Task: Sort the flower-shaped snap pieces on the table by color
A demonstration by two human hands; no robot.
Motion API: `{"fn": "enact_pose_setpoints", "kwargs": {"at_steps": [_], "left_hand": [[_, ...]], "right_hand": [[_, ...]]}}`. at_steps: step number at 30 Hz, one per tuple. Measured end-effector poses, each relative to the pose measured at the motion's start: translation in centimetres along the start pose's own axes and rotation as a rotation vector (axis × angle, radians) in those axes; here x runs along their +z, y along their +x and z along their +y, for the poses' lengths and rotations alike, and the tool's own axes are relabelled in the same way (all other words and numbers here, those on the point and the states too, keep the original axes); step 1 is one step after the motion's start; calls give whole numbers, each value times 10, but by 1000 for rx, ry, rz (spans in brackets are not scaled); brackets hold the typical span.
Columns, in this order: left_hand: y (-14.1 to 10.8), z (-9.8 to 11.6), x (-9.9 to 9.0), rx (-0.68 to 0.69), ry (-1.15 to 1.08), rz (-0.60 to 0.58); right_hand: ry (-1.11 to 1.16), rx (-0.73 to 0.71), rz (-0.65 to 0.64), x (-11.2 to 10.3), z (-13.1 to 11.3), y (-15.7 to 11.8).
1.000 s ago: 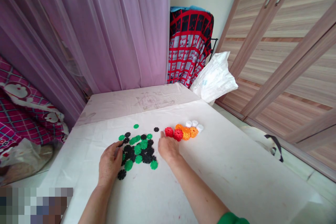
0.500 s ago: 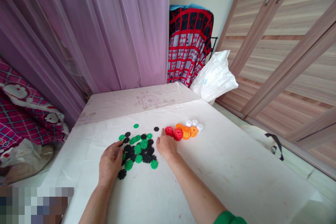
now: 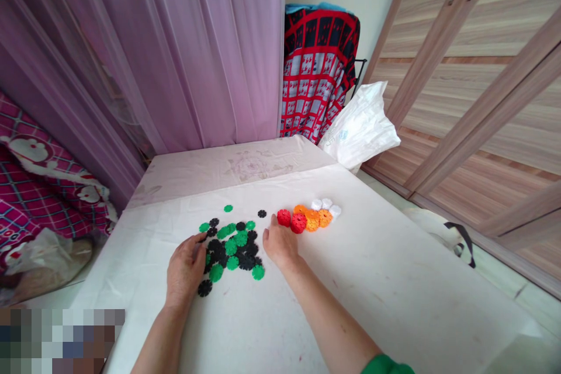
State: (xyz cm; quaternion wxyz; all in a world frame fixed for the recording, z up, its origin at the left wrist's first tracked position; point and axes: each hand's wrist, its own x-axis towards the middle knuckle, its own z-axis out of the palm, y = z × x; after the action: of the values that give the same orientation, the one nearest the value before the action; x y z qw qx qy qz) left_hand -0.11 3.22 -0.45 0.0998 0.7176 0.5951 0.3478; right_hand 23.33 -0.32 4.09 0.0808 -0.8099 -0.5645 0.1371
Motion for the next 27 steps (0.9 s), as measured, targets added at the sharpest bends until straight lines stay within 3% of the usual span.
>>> {"fn": "enact_pose_setpoints", "kwargs": {"at_steps": [7, 17, 23, 27], "left_hand": [[-2, 2, 0, -26, -17, 4], [-17, -6, -15, -242, -22, 64], [-49, -15, -19, -57, 178, -2], [-75, -10, -14, 70, 372, -122]], "right_hand": [[-67, -96, -13, 6, 8, -19], [-75, -215, 44, 19, 39, -32], [36, -476, 268, 38, 39, -38], [-23, -507, 165, 45, 28, -44]]}}
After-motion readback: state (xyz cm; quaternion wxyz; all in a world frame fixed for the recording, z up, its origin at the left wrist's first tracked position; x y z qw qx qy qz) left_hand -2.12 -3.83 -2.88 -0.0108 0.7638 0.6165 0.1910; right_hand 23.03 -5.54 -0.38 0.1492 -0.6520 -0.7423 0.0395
